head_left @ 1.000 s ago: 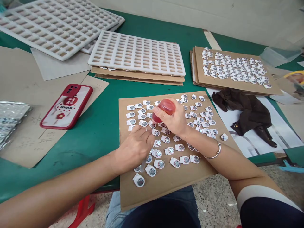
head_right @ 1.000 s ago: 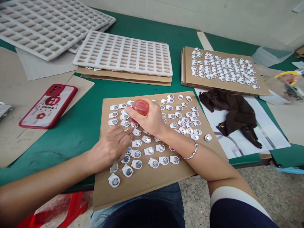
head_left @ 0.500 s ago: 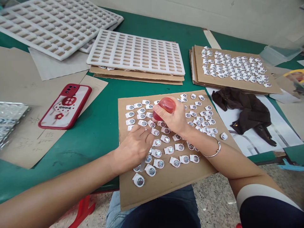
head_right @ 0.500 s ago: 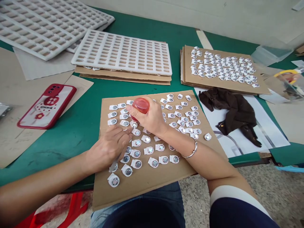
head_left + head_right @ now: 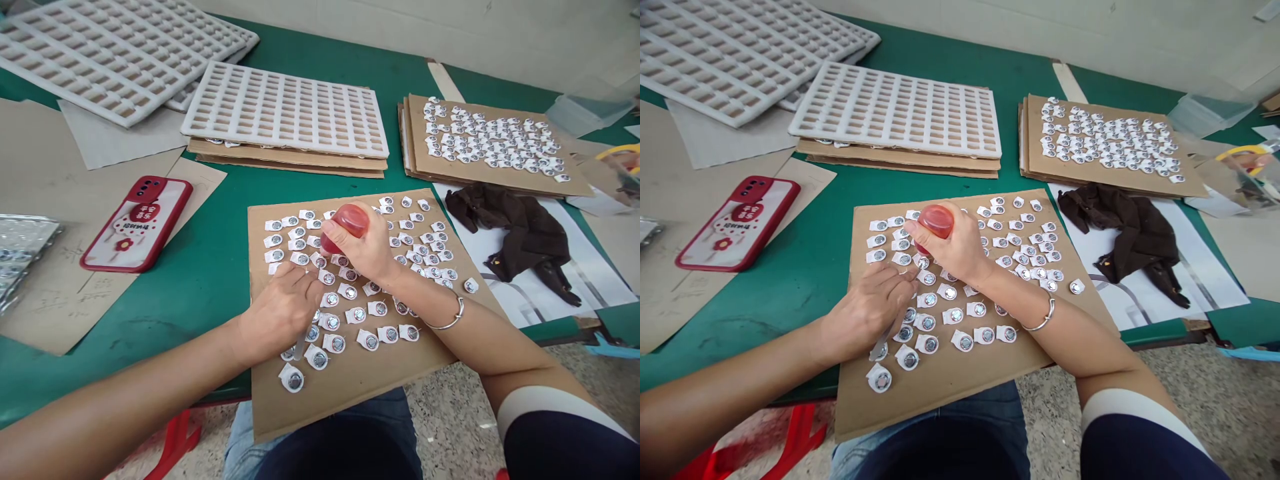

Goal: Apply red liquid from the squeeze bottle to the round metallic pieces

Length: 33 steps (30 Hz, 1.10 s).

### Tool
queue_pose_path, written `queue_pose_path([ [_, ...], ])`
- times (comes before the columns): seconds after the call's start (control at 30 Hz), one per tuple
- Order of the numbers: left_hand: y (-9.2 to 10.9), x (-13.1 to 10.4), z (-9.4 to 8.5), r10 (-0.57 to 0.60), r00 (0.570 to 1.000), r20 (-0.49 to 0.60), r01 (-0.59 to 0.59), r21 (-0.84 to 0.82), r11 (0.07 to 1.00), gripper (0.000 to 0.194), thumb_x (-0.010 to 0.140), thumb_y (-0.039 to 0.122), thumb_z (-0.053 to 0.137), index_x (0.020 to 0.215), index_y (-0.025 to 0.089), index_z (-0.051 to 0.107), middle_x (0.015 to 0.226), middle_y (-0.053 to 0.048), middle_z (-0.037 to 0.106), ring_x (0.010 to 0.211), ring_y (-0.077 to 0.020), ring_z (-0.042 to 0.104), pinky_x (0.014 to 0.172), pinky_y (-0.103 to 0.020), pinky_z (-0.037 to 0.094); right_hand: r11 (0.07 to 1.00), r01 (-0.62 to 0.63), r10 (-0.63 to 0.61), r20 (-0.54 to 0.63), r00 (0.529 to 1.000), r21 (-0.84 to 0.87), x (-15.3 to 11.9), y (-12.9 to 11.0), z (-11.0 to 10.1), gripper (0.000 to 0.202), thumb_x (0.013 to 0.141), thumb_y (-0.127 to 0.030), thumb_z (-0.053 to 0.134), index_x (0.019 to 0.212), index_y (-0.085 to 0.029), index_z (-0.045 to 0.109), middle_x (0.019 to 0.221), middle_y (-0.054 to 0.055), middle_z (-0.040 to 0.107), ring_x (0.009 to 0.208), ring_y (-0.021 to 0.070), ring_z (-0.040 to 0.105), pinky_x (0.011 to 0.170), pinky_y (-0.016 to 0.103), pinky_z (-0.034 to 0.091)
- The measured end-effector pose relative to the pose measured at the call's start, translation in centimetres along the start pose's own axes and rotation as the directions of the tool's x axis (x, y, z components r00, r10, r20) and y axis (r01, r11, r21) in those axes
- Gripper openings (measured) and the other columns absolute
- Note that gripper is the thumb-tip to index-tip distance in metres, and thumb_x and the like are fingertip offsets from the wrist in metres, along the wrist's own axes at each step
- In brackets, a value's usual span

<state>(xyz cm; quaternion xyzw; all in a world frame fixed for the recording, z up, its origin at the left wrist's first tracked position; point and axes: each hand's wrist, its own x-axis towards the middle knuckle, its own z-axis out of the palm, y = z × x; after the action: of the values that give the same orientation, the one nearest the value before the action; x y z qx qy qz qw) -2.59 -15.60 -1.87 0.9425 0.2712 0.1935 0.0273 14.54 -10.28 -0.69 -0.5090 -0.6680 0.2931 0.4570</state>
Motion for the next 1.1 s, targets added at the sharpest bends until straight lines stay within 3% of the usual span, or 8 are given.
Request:
queue_pose_path([
  [0.4,0.0,0.0,-0.1,-0.003,1.0,0.028,0.004,-0.005,1.0,0.015,0.085,0.006,0.04,0.077,0.013,0.051,0.071,-0.008,0.059,0.076,-0.0204,0.057,0.069,-0.038,0.046,0.999,-0.045,0.045,0.027,0.999,0.018,0.1,0.2,-0.3,0.032,0.071,-0.05,0.063,0.083,-0.021,0.057,0.08,0.005,0.066,0.077,0.0196,0.065,0.069,0.035,0.054],
  [0.77,-0.2,-0.1,0.0,-0.014,0.999,0.032,0.015,-0.022,1.0,0.015,0.082,0.005,0.04,0.075,0.013,0.051,0.073,-0.009,0.059,0.078,-0.0216,0.056,0.07,-0.038,0.044,1.0,0.008,-0.009,-0.027,1.0,-0.011,0.0,0.3,-0.4,0.029,0.07,-0.048,0.065,0.081,-0.023,0.056,0.078,0.002,0.065,0.073,0.0176,0.063,0.074,0.036,0.054],
  [1.1,-1.1,-0.1,-0.3,-0.099,0.995,0.023,0.102,-0.19,0.976,0.01,0.081,0.009,0.043,0.078,0.015,0.051,0.074,-0.006,0.059,0.07,-0.0189,0.055,0.067,-0.036,0.042,0.989,0.102,-0.113,-0.098,0.989,-0.109,0.0,0.1,-0.5,0.024,0.07,-0.044,0.067,0.075,-0.023,0.055,0.072,-0.001,0.064,0.066,0.014,0.058,0.068,0.032,0.051],
])
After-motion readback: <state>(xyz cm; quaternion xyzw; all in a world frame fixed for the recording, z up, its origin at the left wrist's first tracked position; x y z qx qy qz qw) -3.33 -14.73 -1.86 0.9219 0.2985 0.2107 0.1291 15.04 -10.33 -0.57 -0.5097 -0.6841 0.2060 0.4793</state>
